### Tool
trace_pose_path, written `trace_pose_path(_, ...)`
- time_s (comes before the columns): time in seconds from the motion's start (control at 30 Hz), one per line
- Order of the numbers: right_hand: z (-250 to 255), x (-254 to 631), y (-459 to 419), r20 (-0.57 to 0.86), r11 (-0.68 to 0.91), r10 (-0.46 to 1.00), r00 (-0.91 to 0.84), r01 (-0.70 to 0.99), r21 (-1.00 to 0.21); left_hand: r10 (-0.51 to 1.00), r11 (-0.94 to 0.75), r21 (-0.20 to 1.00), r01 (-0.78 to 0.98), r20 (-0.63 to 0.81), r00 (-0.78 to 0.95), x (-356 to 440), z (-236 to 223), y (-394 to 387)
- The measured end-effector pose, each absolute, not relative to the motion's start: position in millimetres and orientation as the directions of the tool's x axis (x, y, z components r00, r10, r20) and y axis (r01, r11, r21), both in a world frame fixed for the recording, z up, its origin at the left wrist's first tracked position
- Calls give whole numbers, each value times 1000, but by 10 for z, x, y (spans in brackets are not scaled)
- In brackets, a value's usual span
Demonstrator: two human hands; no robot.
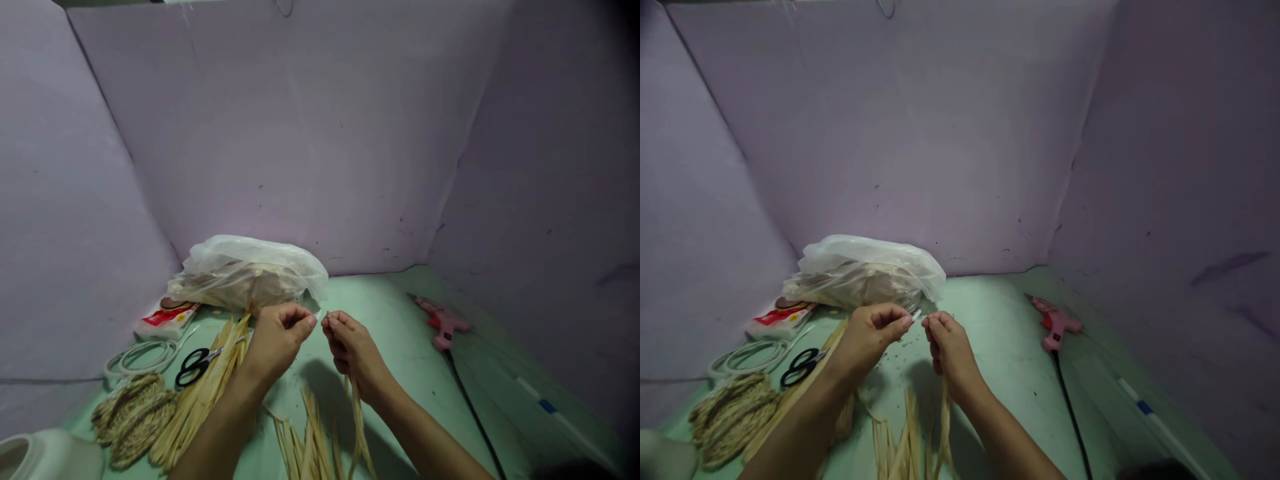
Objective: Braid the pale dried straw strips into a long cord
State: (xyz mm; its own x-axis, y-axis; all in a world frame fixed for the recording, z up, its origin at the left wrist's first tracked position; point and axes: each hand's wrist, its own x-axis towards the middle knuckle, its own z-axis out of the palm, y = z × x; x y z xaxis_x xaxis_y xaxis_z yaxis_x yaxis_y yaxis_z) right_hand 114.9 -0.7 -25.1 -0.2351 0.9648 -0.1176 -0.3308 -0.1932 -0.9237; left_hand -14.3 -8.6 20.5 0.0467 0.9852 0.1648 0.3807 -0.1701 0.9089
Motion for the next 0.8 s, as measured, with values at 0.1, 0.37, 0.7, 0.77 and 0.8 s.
trace_pose_path(0.1, -237, 1127, 0, -109, -153, 980, -167, -278, -948, 981, -192, 917, 351, 177, 75, -113, 163, -87)
trace_pose_path(0.37, -237, 1133, -15, -63, -89, 992, -113, -241, -966, 974, -226, 908, 352, 222, 51, -119, 89, -31)
trace_pose_path(0.7, -237, 1141, -3, -30, -53, 994, -109, -218, -974, 959, -278, 894, 352, 281, 43, -165, 37, 22)
trace_pose_path(0.77, -229, 1140, -9, -29, -52, 994, -109, -216, -975, 958, -285, 893, 348, 282, 61, -166, 40, 23)
trace_pose_path(0.8, -224, 1140, -12, -26, -49, 994, -108, -212, -976, 958, -282, 894, 349, 278, 63, -165, 40, 22)
